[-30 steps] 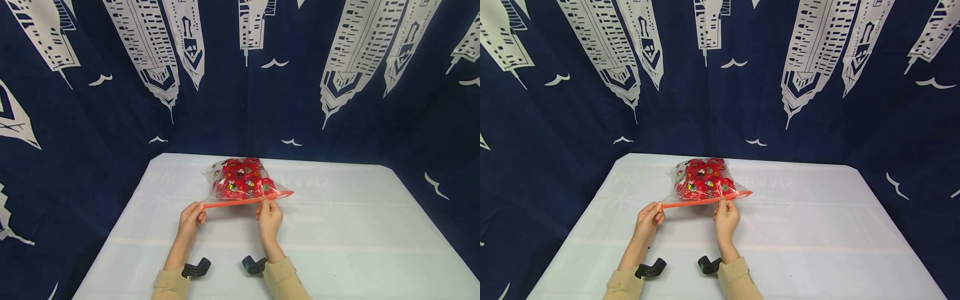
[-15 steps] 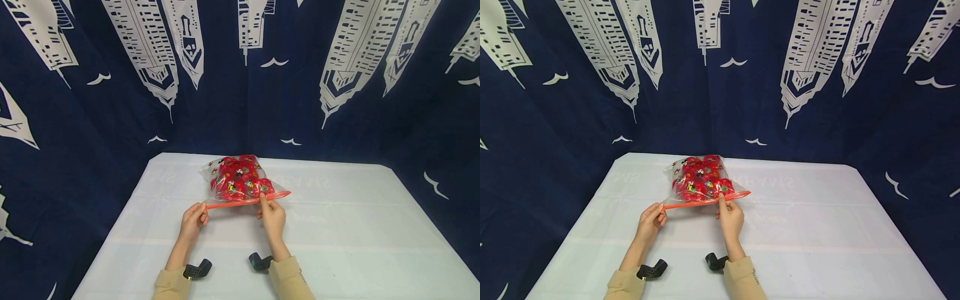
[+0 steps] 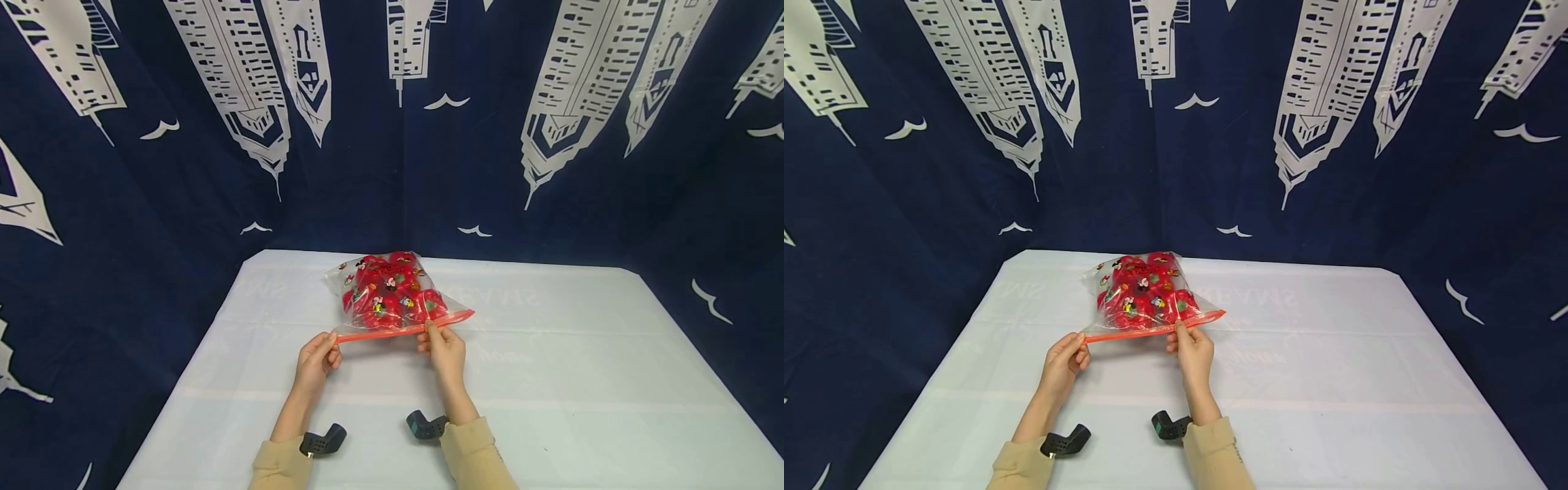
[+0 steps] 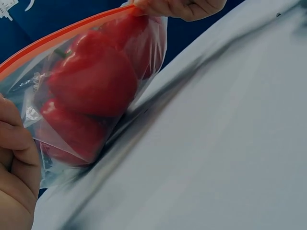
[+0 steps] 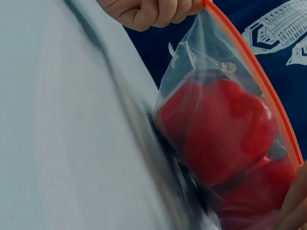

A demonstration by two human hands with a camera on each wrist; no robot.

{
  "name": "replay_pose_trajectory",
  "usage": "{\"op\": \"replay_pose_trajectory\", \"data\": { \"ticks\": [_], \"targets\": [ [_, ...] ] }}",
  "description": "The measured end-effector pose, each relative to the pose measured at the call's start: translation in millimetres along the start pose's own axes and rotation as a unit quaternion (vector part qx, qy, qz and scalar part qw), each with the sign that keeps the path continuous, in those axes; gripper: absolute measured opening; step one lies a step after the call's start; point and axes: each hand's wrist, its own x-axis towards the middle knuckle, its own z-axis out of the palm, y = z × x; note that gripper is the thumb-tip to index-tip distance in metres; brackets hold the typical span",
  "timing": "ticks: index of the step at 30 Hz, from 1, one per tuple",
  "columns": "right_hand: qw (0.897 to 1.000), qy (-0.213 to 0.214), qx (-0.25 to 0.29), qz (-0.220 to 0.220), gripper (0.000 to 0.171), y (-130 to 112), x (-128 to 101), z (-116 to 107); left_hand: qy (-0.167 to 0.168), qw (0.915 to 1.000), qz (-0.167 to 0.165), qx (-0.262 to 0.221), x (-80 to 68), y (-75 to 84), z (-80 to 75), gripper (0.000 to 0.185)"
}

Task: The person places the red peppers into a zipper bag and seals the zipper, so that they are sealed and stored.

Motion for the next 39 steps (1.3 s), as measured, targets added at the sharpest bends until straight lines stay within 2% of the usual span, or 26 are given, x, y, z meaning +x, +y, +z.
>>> {"op": "replay_pose_trajectory", "data": {
  "ticks": [7,13,27,39],
  "targets": [
    [1.000,-0.006,0.008,-0.014,0.029,0,0,2,0.012,0.9996,0.024,-0.003,1.1,-3.8,-2.7,0.027],
    [0.999,0.004,0.015,-0.032,0.033,-1,-3,4,0.024,0.9986,0.044,0.017,0.7,-3.4,-1.9,0.028],
    [0.998,0.032,0.040,-0.029,0.034,-11,-2,4,0.028,0.9975,0.065,0.001,0.0,0.3,5.3,0.026],
    [0.998,0.029,0.049,-0.020,0.034,-13,4,-6,0.030,0.9964,0.079,-0.001,1.1,-1.7,3.6,0.028]
  ]
}}
